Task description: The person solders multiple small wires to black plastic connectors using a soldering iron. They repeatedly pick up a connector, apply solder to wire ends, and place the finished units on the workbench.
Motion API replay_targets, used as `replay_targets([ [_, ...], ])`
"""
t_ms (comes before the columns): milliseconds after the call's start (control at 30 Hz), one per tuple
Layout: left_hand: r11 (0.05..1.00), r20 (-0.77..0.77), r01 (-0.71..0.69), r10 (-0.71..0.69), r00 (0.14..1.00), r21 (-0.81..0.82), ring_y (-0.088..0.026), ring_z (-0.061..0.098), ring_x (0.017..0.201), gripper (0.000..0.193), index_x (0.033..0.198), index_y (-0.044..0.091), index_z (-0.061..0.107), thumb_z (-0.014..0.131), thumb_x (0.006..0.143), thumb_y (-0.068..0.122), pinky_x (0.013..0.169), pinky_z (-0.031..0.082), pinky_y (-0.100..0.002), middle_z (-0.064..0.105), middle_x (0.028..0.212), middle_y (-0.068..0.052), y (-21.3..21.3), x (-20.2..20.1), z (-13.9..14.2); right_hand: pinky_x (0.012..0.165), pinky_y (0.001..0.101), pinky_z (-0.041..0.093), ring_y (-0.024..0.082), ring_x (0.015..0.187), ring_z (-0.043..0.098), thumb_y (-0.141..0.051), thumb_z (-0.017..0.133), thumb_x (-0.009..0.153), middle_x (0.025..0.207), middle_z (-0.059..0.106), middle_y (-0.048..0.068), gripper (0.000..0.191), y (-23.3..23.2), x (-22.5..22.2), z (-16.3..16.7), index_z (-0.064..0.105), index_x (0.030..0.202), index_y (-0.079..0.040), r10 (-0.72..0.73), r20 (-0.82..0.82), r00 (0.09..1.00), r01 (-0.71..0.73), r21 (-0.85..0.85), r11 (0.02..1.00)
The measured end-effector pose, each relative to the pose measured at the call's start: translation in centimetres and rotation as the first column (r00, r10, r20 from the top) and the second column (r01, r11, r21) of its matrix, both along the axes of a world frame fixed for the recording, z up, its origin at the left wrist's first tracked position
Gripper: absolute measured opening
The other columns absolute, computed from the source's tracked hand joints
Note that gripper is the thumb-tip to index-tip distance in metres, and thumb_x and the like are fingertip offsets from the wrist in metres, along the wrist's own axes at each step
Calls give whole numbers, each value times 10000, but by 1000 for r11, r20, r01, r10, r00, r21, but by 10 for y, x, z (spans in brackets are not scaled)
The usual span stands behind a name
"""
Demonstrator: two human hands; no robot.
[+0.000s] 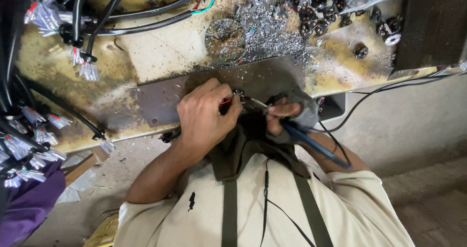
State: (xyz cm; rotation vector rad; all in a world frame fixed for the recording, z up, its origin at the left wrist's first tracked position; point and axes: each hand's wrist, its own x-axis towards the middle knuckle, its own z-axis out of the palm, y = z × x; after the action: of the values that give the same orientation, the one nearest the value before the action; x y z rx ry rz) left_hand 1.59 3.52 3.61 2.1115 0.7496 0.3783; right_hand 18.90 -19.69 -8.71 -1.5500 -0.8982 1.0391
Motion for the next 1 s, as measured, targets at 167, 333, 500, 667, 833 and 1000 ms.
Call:
replay_targets([
  [167,1000,11,0,0,1000,13,-318,641,716,189,765,55,629,762,859,150,625,483,-442,600,782,-102,0,-1,0,681,293,564,130,723,700,-186,772,980,831,699,37,199,7,-5,8,663,986,-19,-15,282,959,-64,267,962],
  [333,1000,13,14,-14,1000,10,-322,642,719,205,760,54,620,765,868,150,622,479,-448,600,784,-101,1,-2,-1,641,255,550,115,680,674,-124,767,928,755,672,40,183,22,-5,24,641,846,-18,-77,105,991,65,112,992],
  [500,1000,11,13,-13,1000,5,-318,644,705,192,756,51,630,762,855,148,615,481,-446,601,773,-99,1,0,-2,590,254,551,127,607,707,-133,744,875,681,733,49,151,19,11,35,753,749,-52,56,-41,998,-66,-329,942],
  [667,1000,-1,26,-26,1000,11,-320,643,702,188,757,49,639,764,853,151,618,481,-448,603,773,-102,2,-1,-2,572,273,535,148,559,660,-132,717,908,630,700,61,268,22,0,45,680,662,-34,14,-205,979,-78,-310,948],
  [833,1000,5,20,-20,1000,4,-321,644,706,190,756,48,637,768,851,147,614,477,-447,600,766,-102,1,0,-2,584,259,547,135,602,686,-163,724,892,667,720,52,196,15,4,36,730,766,-13,-1,-162,987,-51,-318,947],
  [1000,1000,15,20,-20,1000,6,-319,642,703,181,760,48,633,764,847,138,619,484,-443,597,769,-101,2,-1,-2,615,263,532,121,630,661,-200,764,929,703,702,34,223,-17,5,-22,732,908,19,27,15,1000,-24,-179,984],
])
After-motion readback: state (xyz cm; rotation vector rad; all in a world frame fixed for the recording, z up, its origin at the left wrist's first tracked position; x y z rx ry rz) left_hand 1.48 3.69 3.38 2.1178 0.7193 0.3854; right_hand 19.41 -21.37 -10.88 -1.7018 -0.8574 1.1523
